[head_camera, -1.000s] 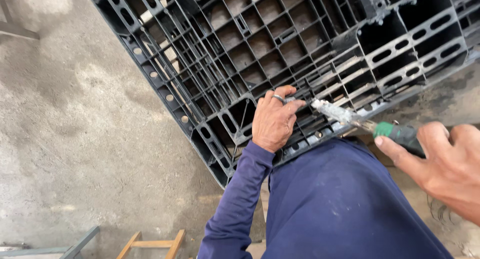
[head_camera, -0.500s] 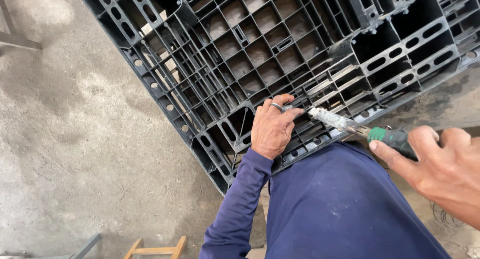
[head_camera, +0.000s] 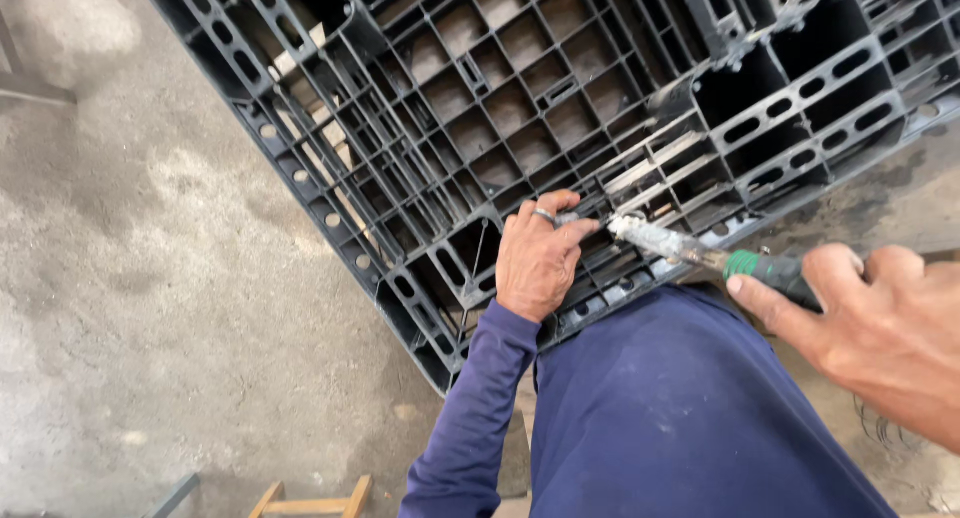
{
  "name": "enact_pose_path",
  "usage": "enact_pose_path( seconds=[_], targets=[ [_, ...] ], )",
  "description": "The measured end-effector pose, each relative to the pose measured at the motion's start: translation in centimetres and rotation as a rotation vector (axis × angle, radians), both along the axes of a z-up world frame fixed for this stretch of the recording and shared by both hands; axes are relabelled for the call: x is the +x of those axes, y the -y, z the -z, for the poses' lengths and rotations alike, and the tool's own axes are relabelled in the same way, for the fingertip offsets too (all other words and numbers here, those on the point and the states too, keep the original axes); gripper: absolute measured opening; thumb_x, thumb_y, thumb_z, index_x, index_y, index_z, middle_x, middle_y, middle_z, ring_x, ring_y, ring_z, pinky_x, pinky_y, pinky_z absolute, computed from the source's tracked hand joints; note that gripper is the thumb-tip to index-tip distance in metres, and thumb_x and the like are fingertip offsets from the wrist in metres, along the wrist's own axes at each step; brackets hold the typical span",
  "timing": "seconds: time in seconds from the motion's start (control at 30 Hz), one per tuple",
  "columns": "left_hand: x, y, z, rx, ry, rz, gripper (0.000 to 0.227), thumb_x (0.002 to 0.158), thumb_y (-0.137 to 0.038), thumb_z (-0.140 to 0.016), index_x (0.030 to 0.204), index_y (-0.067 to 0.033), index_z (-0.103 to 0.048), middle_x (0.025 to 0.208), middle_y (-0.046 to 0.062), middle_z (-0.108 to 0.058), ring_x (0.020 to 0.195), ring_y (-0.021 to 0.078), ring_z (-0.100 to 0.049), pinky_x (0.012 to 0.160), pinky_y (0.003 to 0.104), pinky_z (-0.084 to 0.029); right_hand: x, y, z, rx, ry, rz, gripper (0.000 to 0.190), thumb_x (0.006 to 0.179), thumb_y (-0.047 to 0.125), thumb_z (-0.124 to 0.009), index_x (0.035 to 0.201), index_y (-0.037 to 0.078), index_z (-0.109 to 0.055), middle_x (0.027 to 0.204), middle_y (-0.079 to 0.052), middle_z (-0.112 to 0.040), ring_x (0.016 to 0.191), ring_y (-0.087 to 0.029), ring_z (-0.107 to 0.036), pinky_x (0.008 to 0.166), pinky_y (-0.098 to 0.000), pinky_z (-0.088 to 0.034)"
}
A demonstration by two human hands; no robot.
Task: The person repairs a black plastic pallet by using a soldering iron to melt and fuse plastic pieces into gaps and then using an angle grinder to smooth the surface.
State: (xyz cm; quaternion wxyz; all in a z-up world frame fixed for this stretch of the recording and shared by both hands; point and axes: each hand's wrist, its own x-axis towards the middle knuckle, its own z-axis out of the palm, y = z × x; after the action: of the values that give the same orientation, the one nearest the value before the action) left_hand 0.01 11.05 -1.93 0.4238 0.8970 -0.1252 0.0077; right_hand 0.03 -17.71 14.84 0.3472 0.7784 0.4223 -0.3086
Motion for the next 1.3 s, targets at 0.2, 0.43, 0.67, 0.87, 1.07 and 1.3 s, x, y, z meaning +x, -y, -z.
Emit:
enact_pose_path(
  seconds=[0.2, 0.43, 0.67, 0.87, 1.07, 1.3],
  targets=[
    [-0.2, 0.0, 0.3, -0.011, -0.034, -0.002, 0.034, 0.077, -0.003, -0.076, 0.108, -0.0185, -0.077, 0.131, 0.001, -0.062, 0.105, 0.0247, -0.058, 0.087, 0.038, -0.044, 0.0, 0.4, -0.4, 0.143, 0.073, -0.032, 0.074, 0.088, 0.014, -0.061, 0.157, 0.037, -0.047, 0.074, -0.003, -0.043, 0.054, -0.015, -0.040, 0.040, -0.0275, -0.036],
    [-0.2, 0.0, 0.1, -0.019, -0.024, 0.005, 0.033, 0.077, -0.004, -0.076, 0.106, -0.0190, -0.077, 0.130, 0.002, -0.062, 0.106, 0.0255, -0.059, 0.087, 0.039, -0.045, 0.3, -0.1, -0.4, 0.182, 0.112, 0.024, 0.079, 0.081, 0.020, -0.063, 0.155, 0.043, -0.049, 0.085, -0.005, -0.048, 0.054, -0.016, -0.047, 0.042, -0.0294, -0.041],
    [-0.4, 0.0, -0.1, -0.026, -0.058, 0.001, 0.033, 0.077, -0.004, -0.075, 0.106, -0.0190, -0.076, 0.129, 0.002, -0.062, 0.106, 0.0249, -0.059, 0.088, 0.039, -0.045, 0.8, -1.0, -0.7, 0.056, 0.010, 0.051, 0.079, 0.086, 0.016, -0.061, 0.158, 0.045, -0.043, 0.086, -0.006, -0.049, 0.056, -0.015, -0.049, 0.040, -0.0279, -0.043],
    [-0.4, 0.0, 0.2, 0.009, -0.055, 0.011, 0.035, 0.078, -0.003, -0.075, 0.108, -0.0198, -0.077, 0.130, 0.002, -0.061, 0.107, 0.0246, -0.058, 0.089, 0.038, -0.045, -2.4, 6.2, 3.9, 0.112, -0.075, -0.021, 0.063, 0.096, 0.021, -0.061, 0.156, 0.028, -0.044, 0.083, -0.009, -0.052, 0.059, -0.018, -0.051, 0.049, -0.0350, -0.046],
    [-0.4, 0.2, 0.6, 0.032, -0.066, 0.001, 0.038, 0.079, -0.005, -0.075, 0.114, -0.0192, -0.074, 0.133, 0.002, -0.059, 0.105, 0.0245, -0.057, 0.089, 0.038, -0.045, -7.3, 19.4, 12.5, 0.121, -0.348, 0.618, 0.061, 0.091, 0.026, -0.066, 0.151, 0.029, -0.050, 0.076, -0.006, -0.052, 0.059, -0.018, -0.051, 0.053, -0.0345, -0.045],
    [-0.3, 0.2, 0.6, 0.030, -0.061, 0.003, 0.038, 0.079, -0.006, -0.074, 0.115, -0.0180, -0.073, 0.135, 0.003, -0.058, 0.106, 0.0245, -0.057, 0.091, 0.038, -0.045, -9.6, 15.2, 9.4, 0.053, -0.331, 0.851, 0.065, 0.080, 0.030, -0.071, 0.143, 0.037, -0.058, 0.066, 0.002, -0.049, 0.057, -0.017, -0.050, 0.054, -0.0304, -0.042]
  ],
)
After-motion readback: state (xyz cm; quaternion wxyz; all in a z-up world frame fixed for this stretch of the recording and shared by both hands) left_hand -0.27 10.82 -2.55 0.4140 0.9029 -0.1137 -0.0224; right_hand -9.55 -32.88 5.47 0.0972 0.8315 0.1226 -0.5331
